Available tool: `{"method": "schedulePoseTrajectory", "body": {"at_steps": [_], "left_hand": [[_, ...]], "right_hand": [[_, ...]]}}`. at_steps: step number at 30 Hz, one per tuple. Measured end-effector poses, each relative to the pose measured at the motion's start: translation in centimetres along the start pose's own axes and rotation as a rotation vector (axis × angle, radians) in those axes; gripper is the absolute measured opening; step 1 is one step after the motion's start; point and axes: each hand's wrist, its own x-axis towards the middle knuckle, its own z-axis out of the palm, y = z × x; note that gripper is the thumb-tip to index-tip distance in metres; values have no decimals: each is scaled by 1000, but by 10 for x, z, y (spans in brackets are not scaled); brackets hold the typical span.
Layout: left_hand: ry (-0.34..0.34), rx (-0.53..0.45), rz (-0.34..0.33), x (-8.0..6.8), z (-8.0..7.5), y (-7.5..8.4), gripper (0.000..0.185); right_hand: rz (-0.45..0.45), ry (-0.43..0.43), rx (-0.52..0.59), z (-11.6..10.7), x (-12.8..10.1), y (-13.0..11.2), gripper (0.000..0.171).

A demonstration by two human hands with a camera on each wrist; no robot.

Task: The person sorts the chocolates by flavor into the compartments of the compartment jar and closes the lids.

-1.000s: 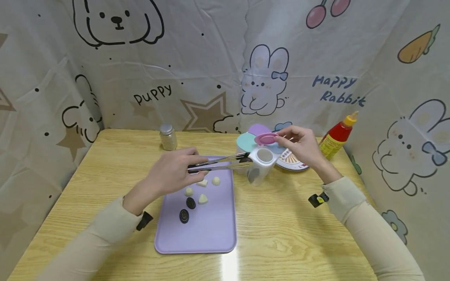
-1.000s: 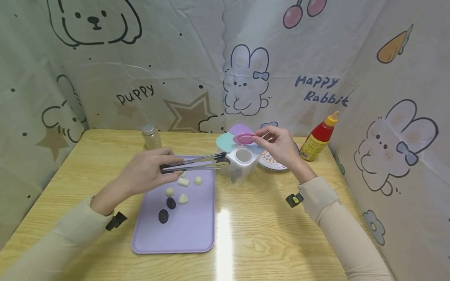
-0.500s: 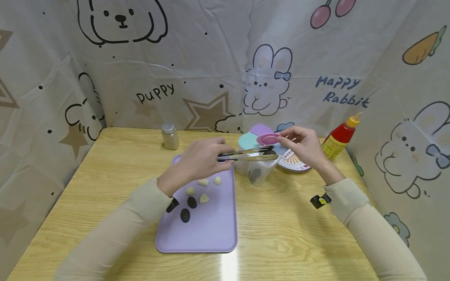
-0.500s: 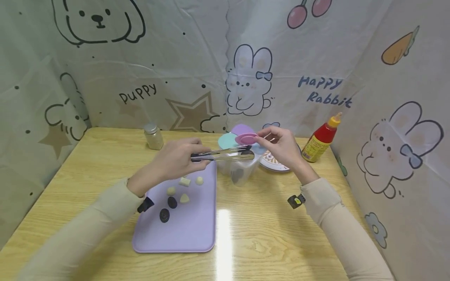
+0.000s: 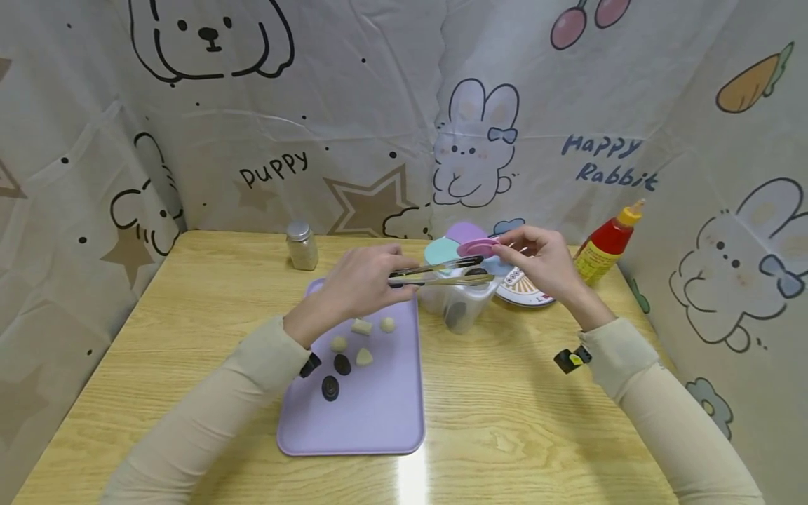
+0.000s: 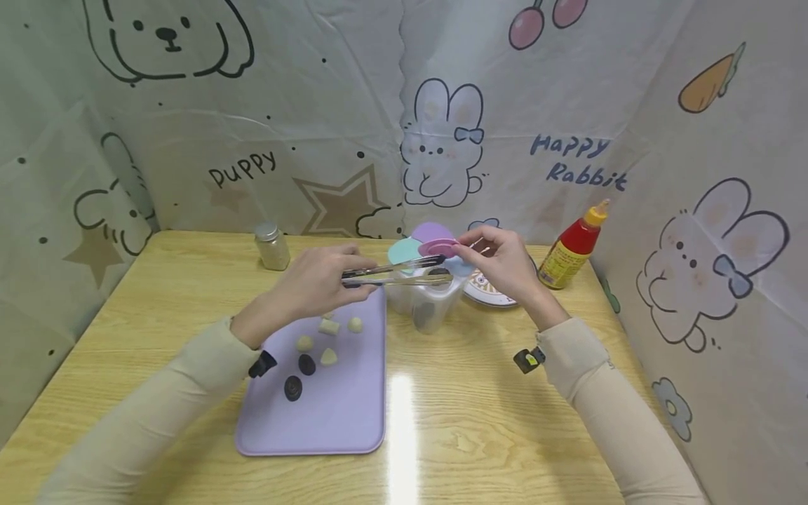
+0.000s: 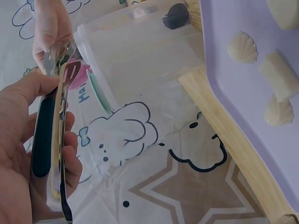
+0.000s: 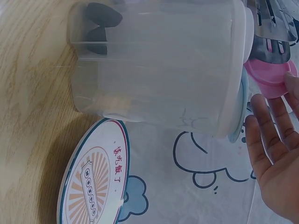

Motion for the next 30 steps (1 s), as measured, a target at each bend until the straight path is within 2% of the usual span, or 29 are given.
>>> {"method": "schedulePoseTrajectory", "body": {"at_steps": [7, 12, 18, 30], "left_hand": [[11, -17, 4, -8, -3, -5, 36], [15, -28, -25, -26, -10, -11, 37], [11, 5, -72, -58, -18, -24, 37], [-22, 52, -162, -137, -20, -53, 35]], "right_hand": [[-10, -1, 3, 0, 1, -1, 14], [0, 0, 3, 0, 0, 0, 15], [3, 4, 14, 0, 1, 1, 16], [-2, 9, 12, 0, 1, 4, 15]]}}
